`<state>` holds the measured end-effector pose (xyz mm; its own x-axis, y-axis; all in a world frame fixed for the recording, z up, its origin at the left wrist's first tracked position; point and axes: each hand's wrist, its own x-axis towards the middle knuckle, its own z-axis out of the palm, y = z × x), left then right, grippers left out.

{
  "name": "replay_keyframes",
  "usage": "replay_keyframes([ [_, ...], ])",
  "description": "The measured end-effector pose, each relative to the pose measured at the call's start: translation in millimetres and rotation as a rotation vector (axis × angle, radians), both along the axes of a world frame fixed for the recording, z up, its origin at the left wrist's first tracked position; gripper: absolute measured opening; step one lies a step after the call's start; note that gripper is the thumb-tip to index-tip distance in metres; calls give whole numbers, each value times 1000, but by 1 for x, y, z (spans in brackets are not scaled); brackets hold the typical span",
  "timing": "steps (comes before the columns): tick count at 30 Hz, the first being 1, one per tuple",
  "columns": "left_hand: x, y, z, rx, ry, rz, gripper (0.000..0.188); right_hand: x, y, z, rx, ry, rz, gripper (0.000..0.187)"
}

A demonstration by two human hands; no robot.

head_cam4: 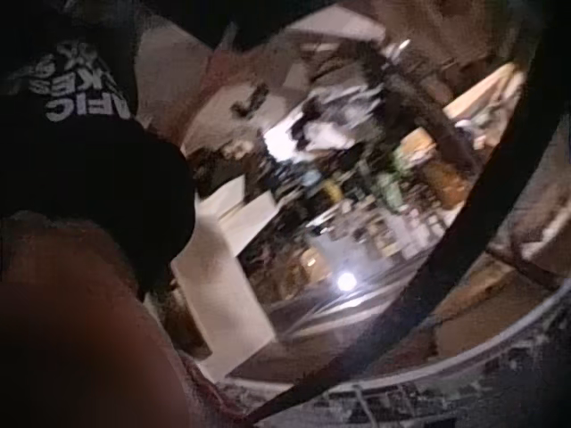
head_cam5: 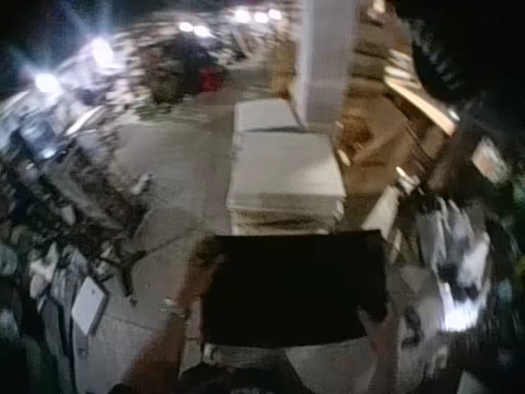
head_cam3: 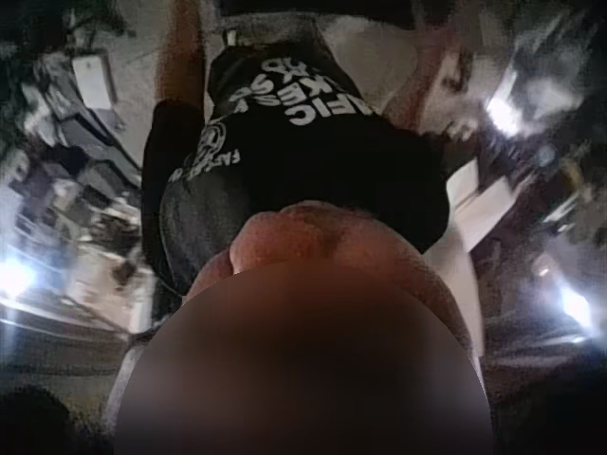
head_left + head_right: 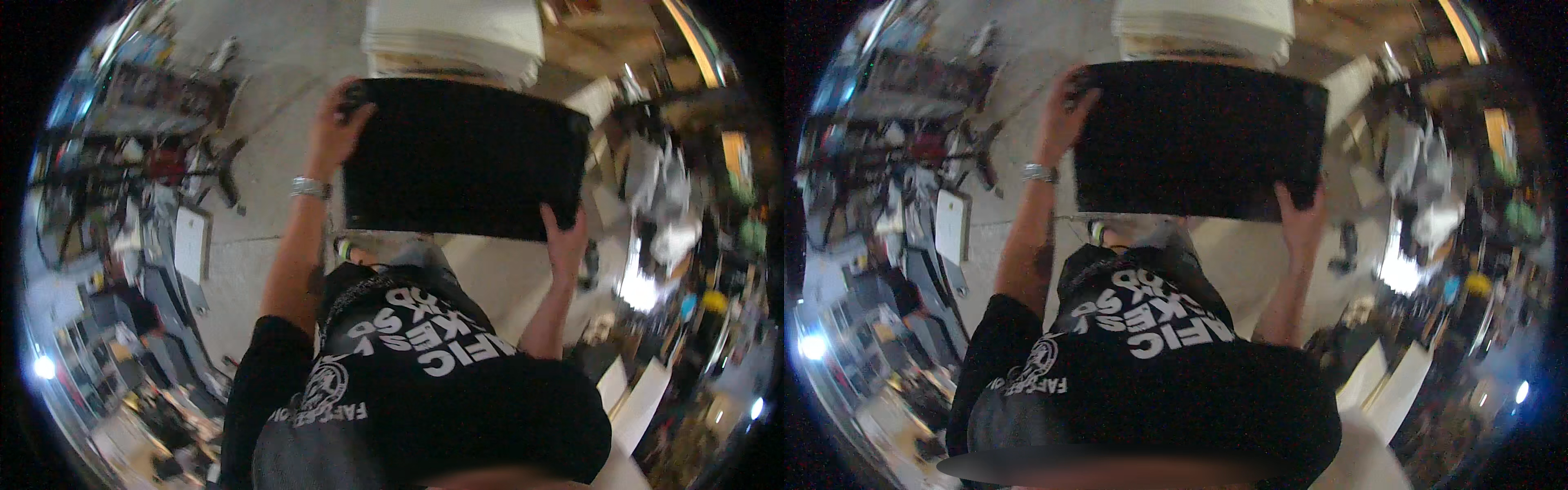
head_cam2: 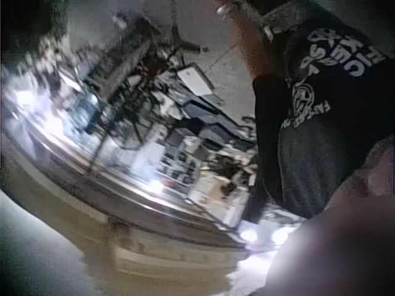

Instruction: The person sits on a table and uses a staple gun to attach black fabric to a cushion block. They then stand, briefly inspect a slide sandal, and return to the table to place the cushion into a grey fabric cover.

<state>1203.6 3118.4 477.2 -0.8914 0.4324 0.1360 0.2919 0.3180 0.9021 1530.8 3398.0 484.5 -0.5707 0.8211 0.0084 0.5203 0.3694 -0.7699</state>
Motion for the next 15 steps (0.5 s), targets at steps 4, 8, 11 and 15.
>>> replay_keyframes([
  [4, -1, -58, -26, -38, -1, 132, 70, -18, -7, 5, 388, 46, 147, 57],
  [8, 19, -218, -102, -450, -200, 296, 71, -67, -6, 22, 475, -132, 39, 48],
  [11, 105, -380, -179, -456, -624, 633, 71, -93, -9, 33, 661, -280, 39, 52],
  [15, 326, -571, -247, -1003, -869, 753, 50, -119, -59, 66, 852, -636, 106, 51],
])
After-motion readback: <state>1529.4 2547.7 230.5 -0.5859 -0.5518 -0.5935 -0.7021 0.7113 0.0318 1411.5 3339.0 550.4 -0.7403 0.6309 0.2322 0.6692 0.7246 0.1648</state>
